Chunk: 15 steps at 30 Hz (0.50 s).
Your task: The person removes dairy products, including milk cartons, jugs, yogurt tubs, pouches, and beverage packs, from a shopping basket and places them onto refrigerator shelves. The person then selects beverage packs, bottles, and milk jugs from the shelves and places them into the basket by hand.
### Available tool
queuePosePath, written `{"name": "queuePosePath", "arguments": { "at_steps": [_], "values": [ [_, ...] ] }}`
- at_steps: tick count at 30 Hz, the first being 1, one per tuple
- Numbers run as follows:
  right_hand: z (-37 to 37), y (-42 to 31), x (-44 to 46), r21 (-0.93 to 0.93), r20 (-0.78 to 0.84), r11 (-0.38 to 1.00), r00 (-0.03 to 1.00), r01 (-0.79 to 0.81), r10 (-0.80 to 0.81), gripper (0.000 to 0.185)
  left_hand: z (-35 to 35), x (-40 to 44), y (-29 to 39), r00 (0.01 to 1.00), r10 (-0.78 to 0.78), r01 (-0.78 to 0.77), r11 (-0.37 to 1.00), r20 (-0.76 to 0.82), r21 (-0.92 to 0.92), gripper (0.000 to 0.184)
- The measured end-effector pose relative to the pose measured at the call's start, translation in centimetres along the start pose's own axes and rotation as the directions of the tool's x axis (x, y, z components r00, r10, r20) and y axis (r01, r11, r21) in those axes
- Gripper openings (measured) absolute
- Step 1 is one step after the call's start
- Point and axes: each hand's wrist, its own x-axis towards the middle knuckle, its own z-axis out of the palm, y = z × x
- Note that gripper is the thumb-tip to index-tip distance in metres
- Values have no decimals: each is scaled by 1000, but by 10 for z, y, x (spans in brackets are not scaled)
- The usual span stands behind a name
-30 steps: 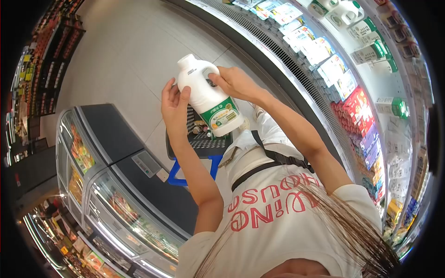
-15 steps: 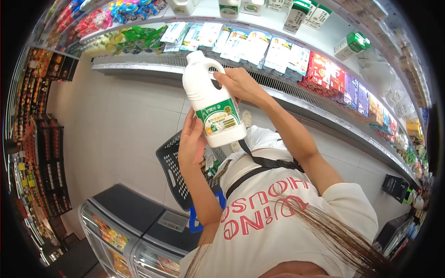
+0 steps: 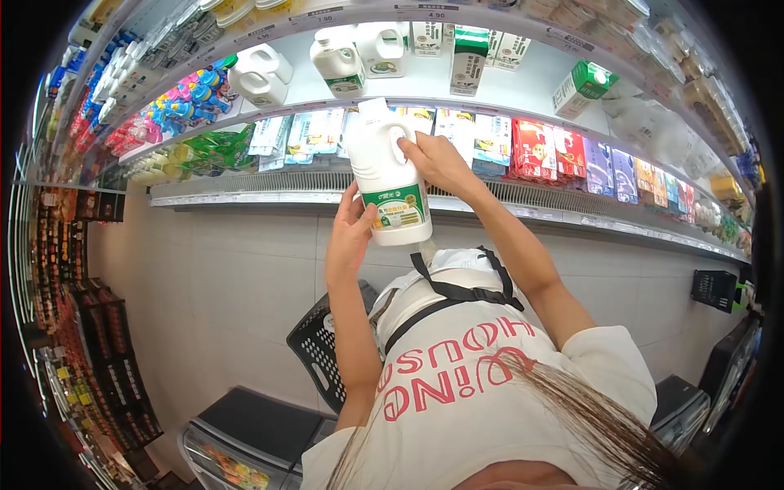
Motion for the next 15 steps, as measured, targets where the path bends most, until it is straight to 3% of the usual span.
{"name": "queuePosePath", "arguments": {
  "at_steps": [3, 6, 9, 11, 15],
  "values": [
    [-15, 24, 23, -1, -61, 1000, 998, 9, -9, 46, 8, 48, -9, 998, 23, -27, 998, 57, 58, 69],
    [-20, 38, 47, 21, -172, 991, 977, 136, -130, 36, 15, 93, -15, 995, 61, -71, 989, 80, 126, 68],
    [-23, 43, 73, -31, -181, 991, 974, 133, -137, 28, 19, 143, -17, 998, -50, 55, 981, -31, 184, 69],
    [-21, 54, 98, -87, -210, 982, 961, 166, -181, 23, 19, 176, -19, 999, -23, 28, 988, -36, 154, 68],
    [-24, 64, 137, 45, -344, 971, 916, 236, -206, 18, 29, 224, -8, 992, 63, -45, 987, -112, 157, 65]
  ]
}}
